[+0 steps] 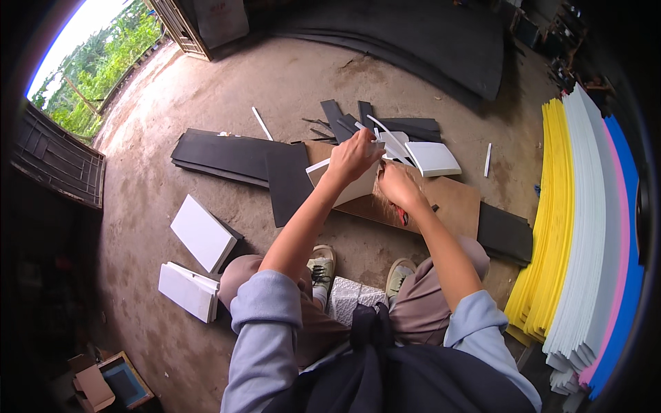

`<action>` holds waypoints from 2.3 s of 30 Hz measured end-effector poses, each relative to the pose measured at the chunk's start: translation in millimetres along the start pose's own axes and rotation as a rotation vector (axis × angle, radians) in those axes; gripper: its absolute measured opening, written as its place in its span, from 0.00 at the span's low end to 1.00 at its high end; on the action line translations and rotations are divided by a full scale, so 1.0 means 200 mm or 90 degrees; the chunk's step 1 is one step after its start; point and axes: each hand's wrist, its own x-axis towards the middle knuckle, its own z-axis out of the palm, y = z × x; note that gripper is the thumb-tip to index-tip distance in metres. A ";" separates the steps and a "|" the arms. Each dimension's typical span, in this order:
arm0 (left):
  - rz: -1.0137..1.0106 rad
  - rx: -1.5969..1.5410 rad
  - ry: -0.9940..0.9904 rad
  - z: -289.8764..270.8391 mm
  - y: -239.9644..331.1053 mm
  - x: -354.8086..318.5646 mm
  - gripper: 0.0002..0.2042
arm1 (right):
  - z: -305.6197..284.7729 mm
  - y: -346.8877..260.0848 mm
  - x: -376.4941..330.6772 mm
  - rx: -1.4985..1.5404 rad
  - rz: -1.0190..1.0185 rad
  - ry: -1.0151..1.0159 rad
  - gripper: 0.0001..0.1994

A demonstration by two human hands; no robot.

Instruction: The person sits on the floor and uses a red utility knife to cut black and white foam sheets into smaller rectangular pieces. They repeatedly align, score, and snap the sheets, then stack the cut pieces on the left side of the workspace.

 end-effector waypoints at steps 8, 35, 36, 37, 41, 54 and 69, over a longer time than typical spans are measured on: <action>-0.120 -0.029 0.071 -0.01 0.05 0.08 0.11 | -0.05 -0.04 0.01 -0.017 0.013 0.011 0.15; -0.065 0.152 0.016 0.04 -0.01 0.10 0.12 | 0.04 -0.01 0.06 -0.061 0.059 -0.061 0.15; -0.060 0.160 0.013 0.04 -0.01 0.10 0.12 | 0.07 0.01 0.08 -0.060 0.053 -0.064 0.15; -0.053 0.165 0.009 0.04 -0.01 0.10 0.12 | 0.10 0.05 0.12 -0.061 0.051 -0.066 0.15; -0.007 0.157 0.049 0.05 0.05 0.08 0.11 | 0.19 0.13 0.19 -0.069 0.100 -0.078 0.15; -0.114 0.169 -0.113 0.03 0.03 0.18 0.11 | 0.19 0.16 0.23 -0.012 0.134 -0.171 0.16; -0.122 0.183 -0.077 0.02 -0.07 0.19 0.18 | 0.20 0.19 0.02 -0.051 0.034 -0.003 0.16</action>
